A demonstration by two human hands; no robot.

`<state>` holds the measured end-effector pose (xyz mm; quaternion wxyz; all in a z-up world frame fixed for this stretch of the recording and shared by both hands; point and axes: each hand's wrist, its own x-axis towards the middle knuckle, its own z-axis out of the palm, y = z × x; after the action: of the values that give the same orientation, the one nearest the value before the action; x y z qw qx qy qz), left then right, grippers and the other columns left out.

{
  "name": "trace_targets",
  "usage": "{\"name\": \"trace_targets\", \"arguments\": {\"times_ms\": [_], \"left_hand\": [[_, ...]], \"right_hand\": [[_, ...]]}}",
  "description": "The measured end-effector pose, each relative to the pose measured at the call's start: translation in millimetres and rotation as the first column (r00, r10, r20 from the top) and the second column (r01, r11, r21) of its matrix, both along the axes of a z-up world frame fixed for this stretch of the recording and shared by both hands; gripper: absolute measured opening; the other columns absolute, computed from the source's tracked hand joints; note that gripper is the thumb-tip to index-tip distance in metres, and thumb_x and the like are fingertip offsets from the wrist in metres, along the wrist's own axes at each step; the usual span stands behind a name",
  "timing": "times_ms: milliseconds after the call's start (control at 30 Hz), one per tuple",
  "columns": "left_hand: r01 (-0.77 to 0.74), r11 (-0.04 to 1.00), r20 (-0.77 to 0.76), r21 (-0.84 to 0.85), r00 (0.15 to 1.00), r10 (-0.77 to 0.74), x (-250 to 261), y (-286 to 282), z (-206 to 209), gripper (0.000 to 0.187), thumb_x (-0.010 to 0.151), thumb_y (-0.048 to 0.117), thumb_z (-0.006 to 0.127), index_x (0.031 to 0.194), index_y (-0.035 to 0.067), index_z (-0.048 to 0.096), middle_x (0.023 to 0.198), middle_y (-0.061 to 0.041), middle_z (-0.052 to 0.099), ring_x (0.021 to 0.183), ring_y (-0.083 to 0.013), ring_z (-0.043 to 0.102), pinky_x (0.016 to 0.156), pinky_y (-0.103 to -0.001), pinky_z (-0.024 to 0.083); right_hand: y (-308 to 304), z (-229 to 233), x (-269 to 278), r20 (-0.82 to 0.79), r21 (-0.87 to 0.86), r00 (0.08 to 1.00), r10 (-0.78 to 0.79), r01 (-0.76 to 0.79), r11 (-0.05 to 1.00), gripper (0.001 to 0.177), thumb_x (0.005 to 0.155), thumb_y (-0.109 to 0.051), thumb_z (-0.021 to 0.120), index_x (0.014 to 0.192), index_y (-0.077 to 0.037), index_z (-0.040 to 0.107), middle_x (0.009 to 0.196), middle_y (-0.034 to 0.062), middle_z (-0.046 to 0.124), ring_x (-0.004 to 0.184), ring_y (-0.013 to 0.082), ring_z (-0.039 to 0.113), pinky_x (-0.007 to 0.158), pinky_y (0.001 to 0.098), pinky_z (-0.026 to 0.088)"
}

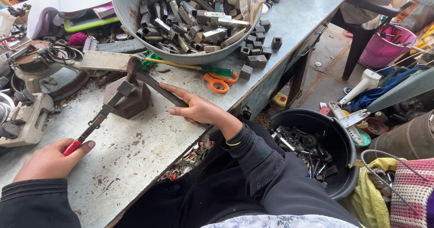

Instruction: The person uses pliers to hold a small metal piece on an anvil and repeatedly strikes it with a hammer to shape or flatten it. They then pick up another metal component, inspect it, and continue hammering it on the anvil.

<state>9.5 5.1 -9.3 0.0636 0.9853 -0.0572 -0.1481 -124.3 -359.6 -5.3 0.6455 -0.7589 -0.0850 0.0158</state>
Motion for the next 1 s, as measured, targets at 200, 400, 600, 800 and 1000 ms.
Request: {"name": "trace_targets", "arguments": {"times_ms": [200,400,600,800,1000], "left_hand": [[0.002,1.0,-0.001,-0.017,1.0,-0.002,-1.8,0.5,1.9,0.071,0.084,0.075,0.06,0.117,0.016,0.08,0.093,-0.018,0.075,0.095,-0.0356,0.072,0.087,-0.044,0.057],[0.005,1.0,-0.004,-0.026,1.0,-0.005,-3.6,-0.7,3.6,0.07,0.084,0.074,0.06,0.115,0.015,0.08,0.091,-0.018,0.074,0.093,-0.035,0.072,0.086,-0.044,0.057],[0.017,0.998,0.004,-0.058,1.0,-0.016,-4.7,2.6,1.6,0.068,0.084,0.072,0.06,0.116,0.015,0.08,0.092,-0.017,0.074,0.092,-0.0349,0.071,0.085,-0.046,0.058],[-0.007,1.0,0.011,0.03,1.0,0.007,-2.0,-3.5,3.4,0.069,0.085,0.074,0.06,0.121,0.017,0.079,0.094,-0.017,0.076,0.093,-0.0347,0.072,0.085,-0.044,0.058],[0.007,1.0,0.048,-0.02,0.999,-0.006,-3.7,2.7,-0.6,0.064,0.085,0.073,0.061,0.116,0.02,0.08,0.09,-0.017,0.075,0.09,-0.0355,0.072,0.082,-0.046,0.058]], "right_hand": [[-0.3,-2.3,1.3,-0.009,-0.013,1.0,-0.007,0.006,1.0,0.085,0.093,-0.033,0.073,0.165,-0.024,0.028,0.082,0.0009,0.06,0.049,0.0053,0.048,0.043,0.0239,0.043],[0.1,-1.5,0.9,-0.008,-0.003,1.0,-0.008,0.008,1.0,0.085,0.092,-0.031,0.072,0.165,-0.024,0.028,0.083,0.0005,0.061,0.049,0.0056,0.049,0.042,0.0243,0.042],[1.6,-3.7,0.1,-0.04,-0.019,0.999,-0.023,0.022,1.0,0.085,0.093,-0.028,0.072,0.166,-0.025,0.028,0.075,0.0036,0.055,0.046,0.0069,0.047,0.042,0.0244,0.041],[-1.6,-2.0,1.3,-0.018,0.008,1.0,-0.011,0.011,1.0,0.084,0.093,-0.027,0.072,0.165,-0.025,0.028,0.083,0.0033,0.06,0.047,0.0063,0.048,0.042,0.0248,0.042],[-1.8,-4.3,2.2,0.003,0.008,1.0,0.009,-0.009,1.0,0.083,0.094,-0.027,0.071,0.165,-0.025,0.027,0.094,0.004,0.065,0.048,0.0062,0.047,0.044,0.0244,0.042]]}}
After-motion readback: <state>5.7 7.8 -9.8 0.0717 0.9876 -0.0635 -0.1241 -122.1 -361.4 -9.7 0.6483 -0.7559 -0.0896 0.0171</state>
